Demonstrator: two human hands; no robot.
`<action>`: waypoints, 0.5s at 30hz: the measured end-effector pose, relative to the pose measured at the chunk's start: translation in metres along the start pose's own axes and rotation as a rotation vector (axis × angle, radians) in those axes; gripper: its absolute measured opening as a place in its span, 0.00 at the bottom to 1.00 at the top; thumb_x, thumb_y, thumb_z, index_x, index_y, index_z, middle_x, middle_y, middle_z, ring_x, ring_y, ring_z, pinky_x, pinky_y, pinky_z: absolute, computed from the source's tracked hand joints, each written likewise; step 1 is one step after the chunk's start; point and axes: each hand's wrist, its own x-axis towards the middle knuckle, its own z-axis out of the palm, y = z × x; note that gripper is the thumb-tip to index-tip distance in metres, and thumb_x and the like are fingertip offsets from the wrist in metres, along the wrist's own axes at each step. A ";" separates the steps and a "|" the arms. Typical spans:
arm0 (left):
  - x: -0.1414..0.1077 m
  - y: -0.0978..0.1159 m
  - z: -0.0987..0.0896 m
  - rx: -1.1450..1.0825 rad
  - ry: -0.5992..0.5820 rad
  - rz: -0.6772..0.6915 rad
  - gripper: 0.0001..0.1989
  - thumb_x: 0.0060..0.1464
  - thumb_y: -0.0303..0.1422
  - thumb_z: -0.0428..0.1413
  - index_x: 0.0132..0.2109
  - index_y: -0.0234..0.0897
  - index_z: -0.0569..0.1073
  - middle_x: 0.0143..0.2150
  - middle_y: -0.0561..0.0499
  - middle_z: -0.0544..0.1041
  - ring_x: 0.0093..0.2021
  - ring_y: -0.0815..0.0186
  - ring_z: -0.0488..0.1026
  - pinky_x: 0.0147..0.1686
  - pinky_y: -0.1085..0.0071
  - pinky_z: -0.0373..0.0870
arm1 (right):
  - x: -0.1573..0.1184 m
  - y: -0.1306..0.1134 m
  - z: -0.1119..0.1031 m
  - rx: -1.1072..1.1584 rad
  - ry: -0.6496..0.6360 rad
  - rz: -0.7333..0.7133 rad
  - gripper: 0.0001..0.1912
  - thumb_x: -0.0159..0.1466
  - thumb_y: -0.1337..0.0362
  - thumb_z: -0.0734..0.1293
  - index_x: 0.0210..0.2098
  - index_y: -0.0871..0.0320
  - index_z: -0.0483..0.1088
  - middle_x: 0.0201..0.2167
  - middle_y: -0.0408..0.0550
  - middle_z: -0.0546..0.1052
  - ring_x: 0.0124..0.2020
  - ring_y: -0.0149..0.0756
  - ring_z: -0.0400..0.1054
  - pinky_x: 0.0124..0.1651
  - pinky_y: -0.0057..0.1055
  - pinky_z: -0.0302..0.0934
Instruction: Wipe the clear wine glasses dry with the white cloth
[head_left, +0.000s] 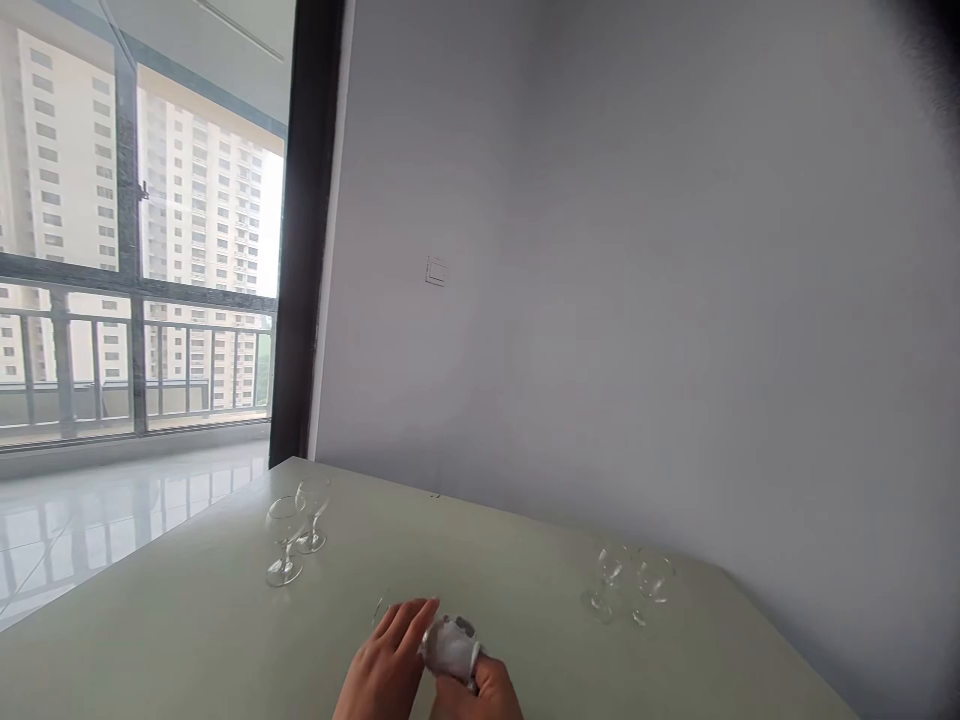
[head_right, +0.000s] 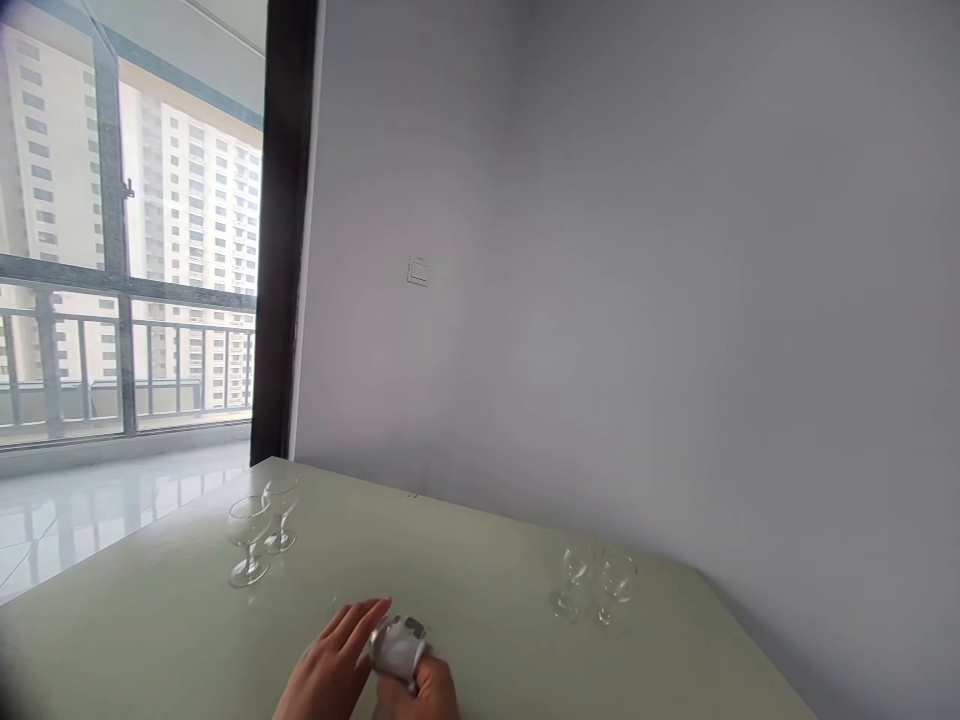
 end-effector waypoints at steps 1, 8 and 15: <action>0.001 0.000 -0.002 0.031 0.028 0.067 0.28 0.47 0.20 0.51 0.56 0.41 0.63 0.50 0.47 0.73 0.50 0.61 0.70 0.45 0.69 0.72 | 0.000 -0.002 0.001 0.151 -0.013 0.070 0.16 0.47 0.54 0.71 0.30 0.58 0.74 0.20 0.42 0.71 0.20 0.29 0.63 0.23 0.24 0.59; 0.009 -0.003 -0.018 -0.145 0.000 0.129 0.26 0.50 0.38 0.58 0.56 0.43 0.64 0.43 0.48 0.77 0.41 0.63 0.74 0.39 0.72 0.74 | -0.007 -0.017 -0.004 0.131 -0.115 -0.008 0.20 0.46 0.54 0.71 0.33 0.62 0.73 0.19 0.41 0.68 0.18 0.24 0.56 0.22 0.23 0.53; 0.006 -0.001 -0.009 -0.301 -0.192 0.039 0.24 0.48 0.41 0.59 0.52 0.40 0.69 0.43 0.50 0.78 0.38 0.64 0.75 0.32 0.77 0.70 | -0.011 -0.035 -0.014 -0.500 -0.090 -0.177 0.05 0.45 0.71 0.65 0.22 0.60 0.72 0.18 0.38 0.63 0.22 0.27 0.56 0.26 0.24 0.50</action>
